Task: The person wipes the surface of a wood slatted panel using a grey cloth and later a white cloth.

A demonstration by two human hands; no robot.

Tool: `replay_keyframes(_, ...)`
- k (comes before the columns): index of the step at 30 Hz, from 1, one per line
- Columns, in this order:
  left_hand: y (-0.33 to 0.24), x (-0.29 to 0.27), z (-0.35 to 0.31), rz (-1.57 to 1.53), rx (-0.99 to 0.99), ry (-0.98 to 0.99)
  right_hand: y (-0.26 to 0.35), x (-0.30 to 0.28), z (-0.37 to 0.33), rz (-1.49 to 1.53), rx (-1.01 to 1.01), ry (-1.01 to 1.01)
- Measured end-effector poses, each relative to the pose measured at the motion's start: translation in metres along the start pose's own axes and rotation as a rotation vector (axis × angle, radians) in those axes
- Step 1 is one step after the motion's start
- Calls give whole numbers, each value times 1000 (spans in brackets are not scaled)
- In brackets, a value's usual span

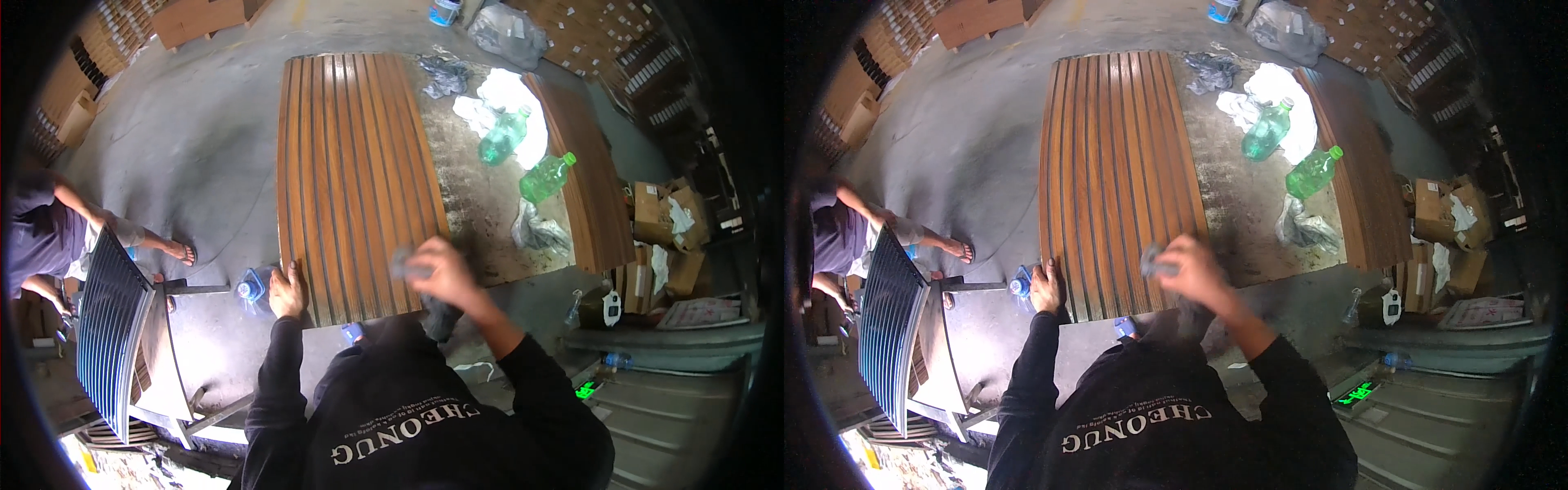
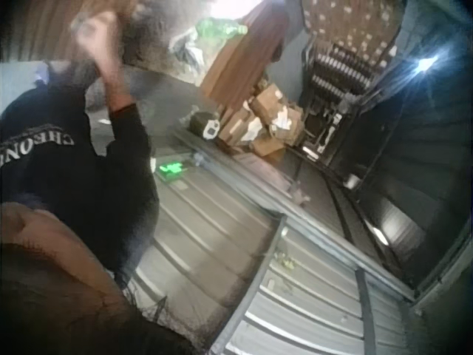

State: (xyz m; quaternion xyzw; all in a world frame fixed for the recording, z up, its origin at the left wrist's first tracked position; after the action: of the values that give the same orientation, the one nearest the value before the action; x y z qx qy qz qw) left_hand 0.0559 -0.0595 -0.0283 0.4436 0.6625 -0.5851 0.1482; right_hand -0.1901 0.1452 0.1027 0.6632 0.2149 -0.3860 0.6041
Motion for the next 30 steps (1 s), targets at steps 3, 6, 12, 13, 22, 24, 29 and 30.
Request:
replay_keyframes(3, 0, -4, -3, 11, -16, 18, 15, -60, 35, 128, 244, -135)
replay_keyframes(6, -5, -1, -2, 8, -18, 26, -7, -74, 60, 200, 394, -209)
replay_keyframes(12, 21, 4, 1, -3, -21, -81, -19, -24, 60, -273, 219, 110)
replay_keyframes(13, 11, 1, -2, -17, -20, -43, -30, -8, 55, -429, 133, 227)
replay_keyframes(22, 6, 2, -7, 78, 5, -154, -101, 17, 120, -481, -39, 75)
replay_keyframes(24, 2, 4, -3, 99, -21, -125, -114, 16, 138, -431, 161, -25)
replay_keyframes(29, -16, -8, -10, 118, -41, -150, -99, 10, 115, -540, -51, 103)
replay_keyframes(30, -23, -12, -13, 107, -70, -152, -98, 9, 104, -517, -126, 132)
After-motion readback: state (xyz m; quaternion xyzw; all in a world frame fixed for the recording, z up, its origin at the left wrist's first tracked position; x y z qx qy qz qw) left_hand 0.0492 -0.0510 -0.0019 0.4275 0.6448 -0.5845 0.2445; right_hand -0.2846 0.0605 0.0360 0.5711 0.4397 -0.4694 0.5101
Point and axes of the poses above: each hand's wrist, its own z-axis towards the middle knuckle, its own x-axis out of the palm, y = z × x, the point moved 4 cm from there along z, towards the middle knuckle, and after that the axes turned 9 degrees about y, right-handed, at the moved point
